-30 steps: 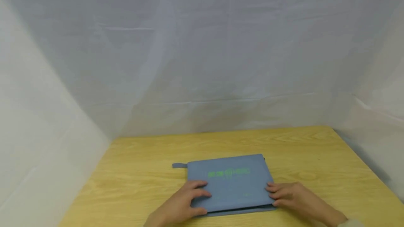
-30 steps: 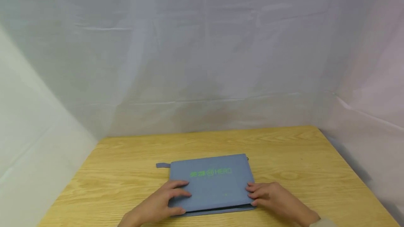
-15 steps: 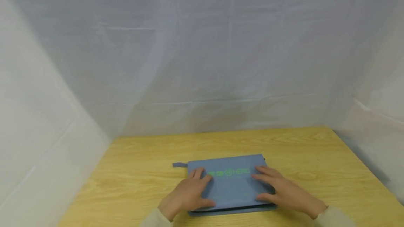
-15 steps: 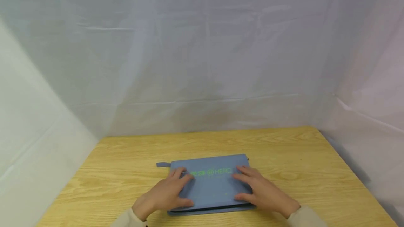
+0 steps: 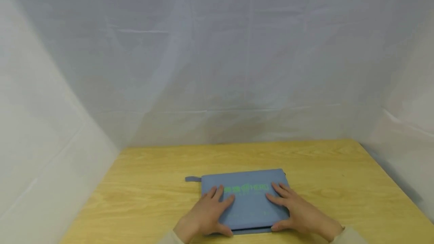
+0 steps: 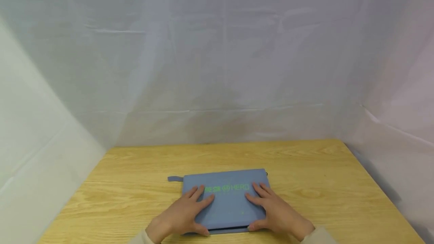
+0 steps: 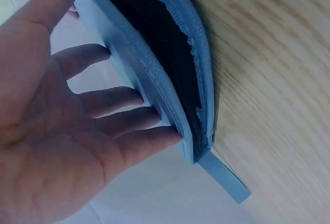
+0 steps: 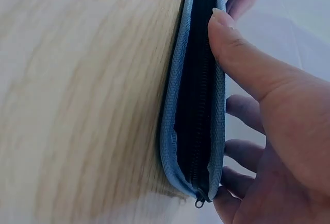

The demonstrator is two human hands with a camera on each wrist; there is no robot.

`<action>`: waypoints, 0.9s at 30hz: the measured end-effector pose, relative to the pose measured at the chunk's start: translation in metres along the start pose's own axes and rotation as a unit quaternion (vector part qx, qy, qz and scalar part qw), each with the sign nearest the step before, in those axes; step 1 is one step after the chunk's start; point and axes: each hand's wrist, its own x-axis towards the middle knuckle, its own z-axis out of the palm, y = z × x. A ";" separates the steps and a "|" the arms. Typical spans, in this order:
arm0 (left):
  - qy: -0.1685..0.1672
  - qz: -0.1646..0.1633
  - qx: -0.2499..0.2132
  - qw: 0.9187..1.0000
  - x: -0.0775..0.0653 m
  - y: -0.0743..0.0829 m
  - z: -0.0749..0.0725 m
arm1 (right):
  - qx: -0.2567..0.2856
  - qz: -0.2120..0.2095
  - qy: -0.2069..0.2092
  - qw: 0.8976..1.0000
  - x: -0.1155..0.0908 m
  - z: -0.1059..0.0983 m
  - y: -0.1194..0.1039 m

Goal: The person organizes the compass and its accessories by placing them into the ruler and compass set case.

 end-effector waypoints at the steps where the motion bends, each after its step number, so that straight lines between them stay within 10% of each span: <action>1: 0.001 -0.001 0.000 1.000 0.000 0.000 0.000 | -0.002 0.004 0.002 1.000 0.000 0.000 0.000; 27: 0.011 -0.019 -0.052 0.998 0.027 -0.026 -0.008 | 0.021 0.028 0.021 0.999 0.032 -0.006 0.012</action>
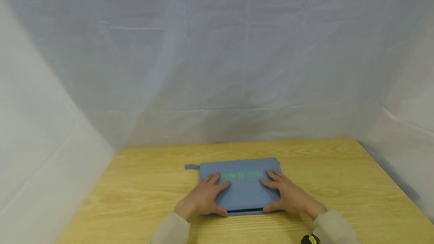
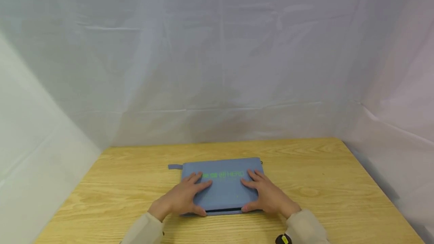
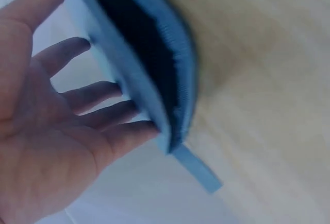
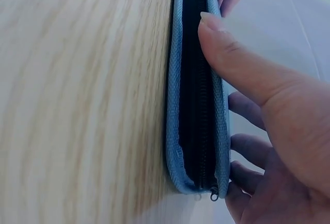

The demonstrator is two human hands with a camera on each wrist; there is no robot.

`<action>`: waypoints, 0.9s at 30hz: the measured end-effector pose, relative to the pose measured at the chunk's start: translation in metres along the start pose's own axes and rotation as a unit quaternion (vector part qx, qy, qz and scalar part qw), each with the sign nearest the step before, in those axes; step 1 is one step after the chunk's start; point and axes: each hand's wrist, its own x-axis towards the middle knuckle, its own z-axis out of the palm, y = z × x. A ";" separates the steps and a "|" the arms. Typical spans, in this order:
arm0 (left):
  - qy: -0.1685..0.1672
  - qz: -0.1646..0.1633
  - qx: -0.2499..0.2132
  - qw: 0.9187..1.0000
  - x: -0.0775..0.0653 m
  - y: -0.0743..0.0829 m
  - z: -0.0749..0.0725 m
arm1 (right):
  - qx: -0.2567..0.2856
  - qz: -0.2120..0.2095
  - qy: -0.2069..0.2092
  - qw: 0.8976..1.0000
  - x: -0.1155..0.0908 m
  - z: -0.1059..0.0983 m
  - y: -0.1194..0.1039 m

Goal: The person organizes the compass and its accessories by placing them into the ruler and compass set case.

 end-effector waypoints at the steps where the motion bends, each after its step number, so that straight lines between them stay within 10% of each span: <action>1: -0.005 -0.007 -0.004 1.000 0.002 0.001 -0.002 | 0.002 0.002 0.002 1.000 0.000 0.000 0.000; 12: 0.068 -0.059 0.046 0.995 0.036 0.015 -0.003 | 0.025 0.006 0.001 1.000 0.010 0.002 0.005; 20: 0.009 -0.084 0.072 0.994 0.046 0.016 0.006 | 0.040 -0.002 -0.013 0.999 0.015 0.006 0.002; 27: 0.023 -0.083 0.097 0.992 0.046 0.018 0.008 | 0.045 -0.016 -0.043 0.998 0.014 -0.006 0.006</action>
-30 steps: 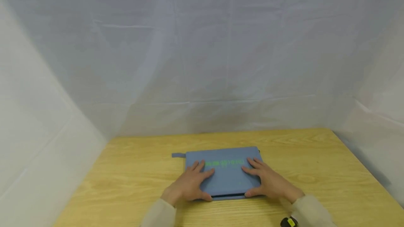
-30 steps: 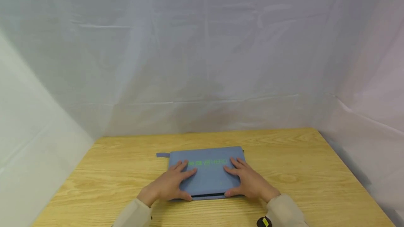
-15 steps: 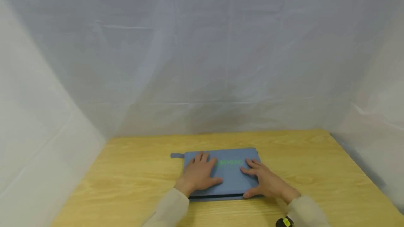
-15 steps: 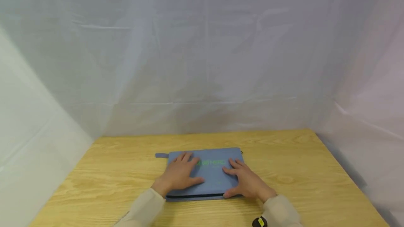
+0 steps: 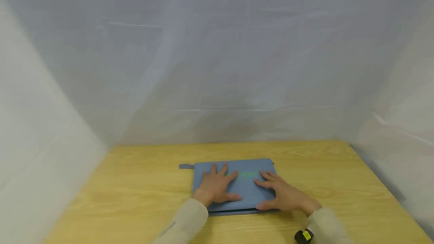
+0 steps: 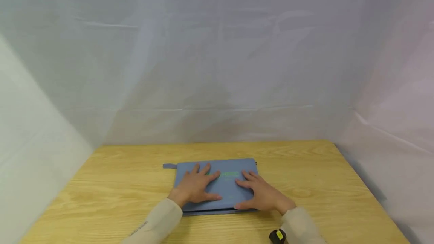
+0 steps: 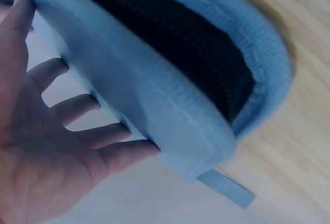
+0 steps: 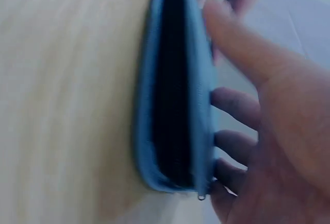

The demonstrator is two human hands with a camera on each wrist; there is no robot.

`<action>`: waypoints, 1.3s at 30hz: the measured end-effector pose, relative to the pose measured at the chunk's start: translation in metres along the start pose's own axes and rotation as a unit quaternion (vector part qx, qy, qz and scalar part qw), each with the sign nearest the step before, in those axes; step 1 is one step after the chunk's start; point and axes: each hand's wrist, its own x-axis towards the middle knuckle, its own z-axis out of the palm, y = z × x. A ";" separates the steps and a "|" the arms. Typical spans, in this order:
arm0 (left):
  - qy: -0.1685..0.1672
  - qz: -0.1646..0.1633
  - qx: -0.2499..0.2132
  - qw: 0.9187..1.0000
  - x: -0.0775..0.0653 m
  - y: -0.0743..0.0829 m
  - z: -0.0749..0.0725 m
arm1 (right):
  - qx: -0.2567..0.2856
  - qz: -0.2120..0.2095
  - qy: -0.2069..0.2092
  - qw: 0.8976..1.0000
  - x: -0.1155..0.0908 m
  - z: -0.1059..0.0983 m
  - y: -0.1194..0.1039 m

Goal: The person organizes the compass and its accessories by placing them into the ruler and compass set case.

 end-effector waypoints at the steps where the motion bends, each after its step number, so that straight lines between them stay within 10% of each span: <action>1: 0.000 0.001 0.002 1.000 0.000 0.001 0.001 | 0.012 0.000 -0.003 1.000 0.000 -0.004 0.002; 10: -0.014 0.005 0.009 1.000 0.009 0.013 -0.004 | 0.034 0.075 0.151 0.985 0.008 -0.050 0.040; 19: -0.037 -0.002 0.017 0.999 0.009 0.020 -0.001 | -0.090 0.066 0.101 0.989 0.028 -0.043 0.070; 39: -0.036 -0.007 0.032 0.999 0.018 0.021 -0.002 | -0.099 0.112 0.107 0.983 0.021 -0.059 0.079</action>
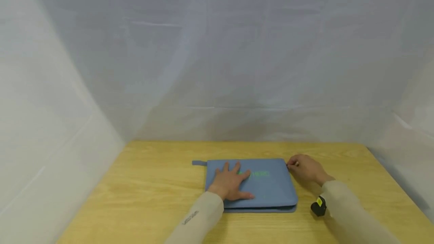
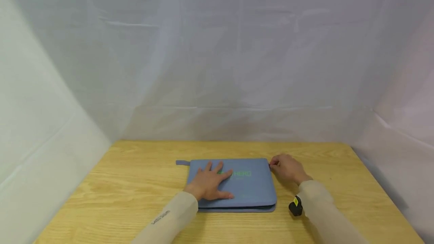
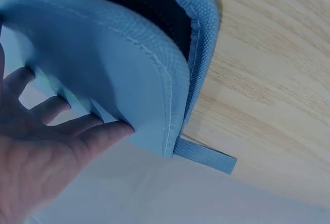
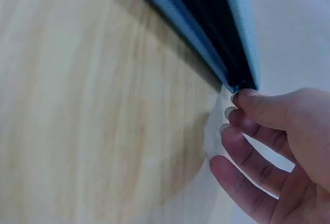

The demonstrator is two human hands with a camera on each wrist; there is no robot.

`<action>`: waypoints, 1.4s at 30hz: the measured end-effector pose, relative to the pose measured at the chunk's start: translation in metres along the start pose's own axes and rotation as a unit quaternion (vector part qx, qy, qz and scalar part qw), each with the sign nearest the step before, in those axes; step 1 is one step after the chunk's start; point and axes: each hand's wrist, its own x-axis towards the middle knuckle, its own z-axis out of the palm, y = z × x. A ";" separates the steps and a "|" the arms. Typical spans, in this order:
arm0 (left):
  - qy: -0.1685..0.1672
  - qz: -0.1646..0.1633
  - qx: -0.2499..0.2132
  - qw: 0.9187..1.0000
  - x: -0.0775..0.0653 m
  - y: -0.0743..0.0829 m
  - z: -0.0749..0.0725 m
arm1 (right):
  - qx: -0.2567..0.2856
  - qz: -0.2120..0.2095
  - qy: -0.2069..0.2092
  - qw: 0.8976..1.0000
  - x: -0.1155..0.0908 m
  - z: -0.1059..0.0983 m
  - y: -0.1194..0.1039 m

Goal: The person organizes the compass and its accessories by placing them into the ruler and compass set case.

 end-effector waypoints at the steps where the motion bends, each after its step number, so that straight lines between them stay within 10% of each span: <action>1: -0.001 -0.001 -0.002 1.000 0.000 -0.001 0.000 | -0.003 0.000 0.001 1.000 0.000 0.000 0.000; 22: -0.002 0.003 0.008 1.000 -0.003 0.009 0.004 | 0.052 -0.073 -0.021 0.996 0.011 0.008 0.020; 32: -0.004 0.008 0.021 1.000 0.003 0.020 -0.002 | -0.045 -0.077 0.001 0.996 -0.010 -0.015 0.027; 42: -0.010 0.007 0.018 1.000 -0.001 0.018 -0.003 | -0.016 -0.085 -0.044 0.995 -0.041 -0.012 0.020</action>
